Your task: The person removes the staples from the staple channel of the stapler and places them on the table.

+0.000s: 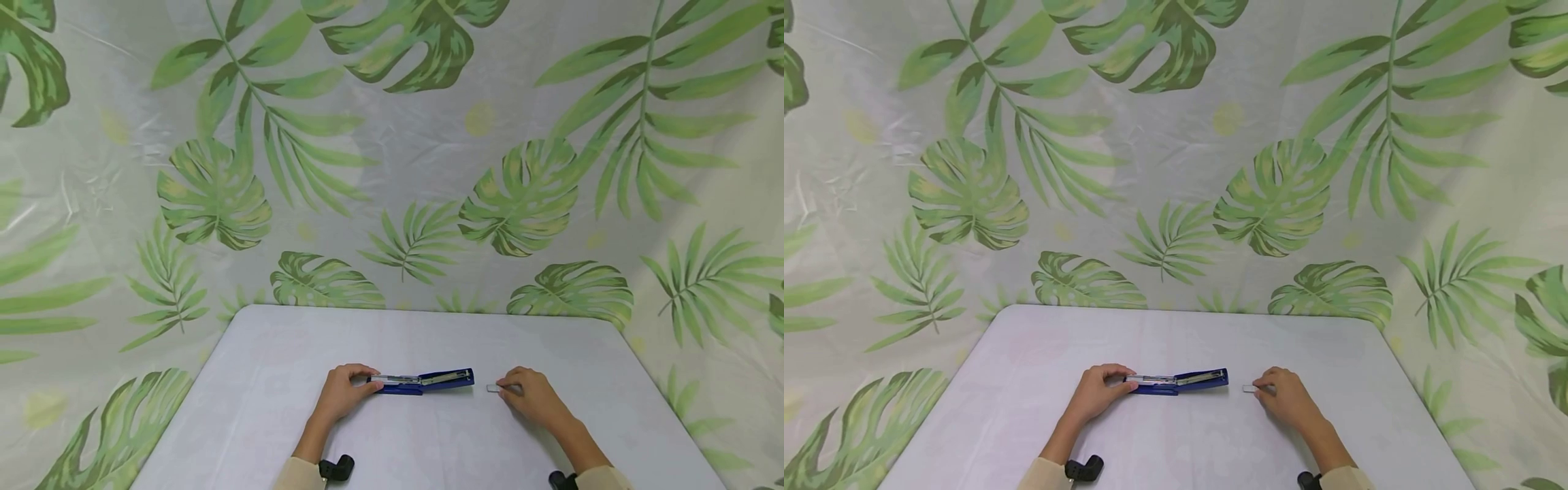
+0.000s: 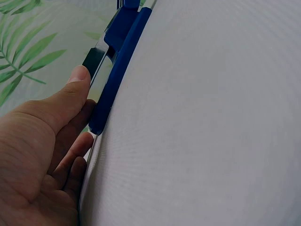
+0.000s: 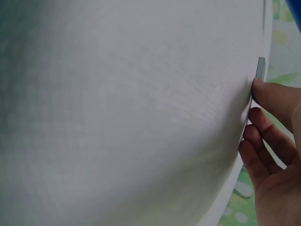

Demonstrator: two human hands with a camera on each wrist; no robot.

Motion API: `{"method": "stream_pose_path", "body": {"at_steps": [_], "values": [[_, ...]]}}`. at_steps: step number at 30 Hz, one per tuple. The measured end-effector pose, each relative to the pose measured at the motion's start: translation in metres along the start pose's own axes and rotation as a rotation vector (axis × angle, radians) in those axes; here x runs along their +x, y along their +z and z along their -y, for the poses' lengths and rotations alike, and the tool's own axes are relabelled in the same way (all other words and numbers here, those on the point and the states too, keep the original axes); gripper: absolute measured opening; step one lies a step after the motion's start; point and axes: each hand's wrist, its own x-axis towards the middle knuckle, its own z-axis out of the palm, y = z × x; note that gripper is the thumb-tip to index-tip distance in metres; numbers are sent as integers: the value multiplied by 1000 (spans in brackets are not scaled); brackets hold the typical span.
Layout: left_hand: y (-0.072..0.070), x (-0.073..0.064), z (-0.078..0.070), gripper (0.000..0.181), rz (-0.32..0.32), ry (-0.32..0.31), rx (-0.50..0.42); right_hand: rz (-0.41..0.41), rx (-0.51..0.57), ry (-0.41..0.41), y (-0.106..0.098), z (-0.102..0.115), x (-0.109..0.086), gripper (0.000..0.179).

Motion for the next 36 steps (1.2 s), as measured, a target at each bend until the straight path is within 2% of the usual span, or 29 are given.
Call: {"method": "stream_pose_path", "body": {"at_steps": [3,12,22,29,32,36], "values": [[0,0,0,20,2,-14,2,8,1,5,0,-1,-1,15],[1,1,1,21,3,4,7,9,-13,16,0,-2,-1,20],[2,1,4,22,4,6,5,39,37,34,-2,1,-3,31],[2,1,2,23,5,27,4,-47,65,-6,-1,9,-2,23],[2,0,1,23,6,23,3,-86,78,-6,-3,17,1,18],[1,0,1,23,7,4,6,-130,104,-6,-6,29,4,22]]}}
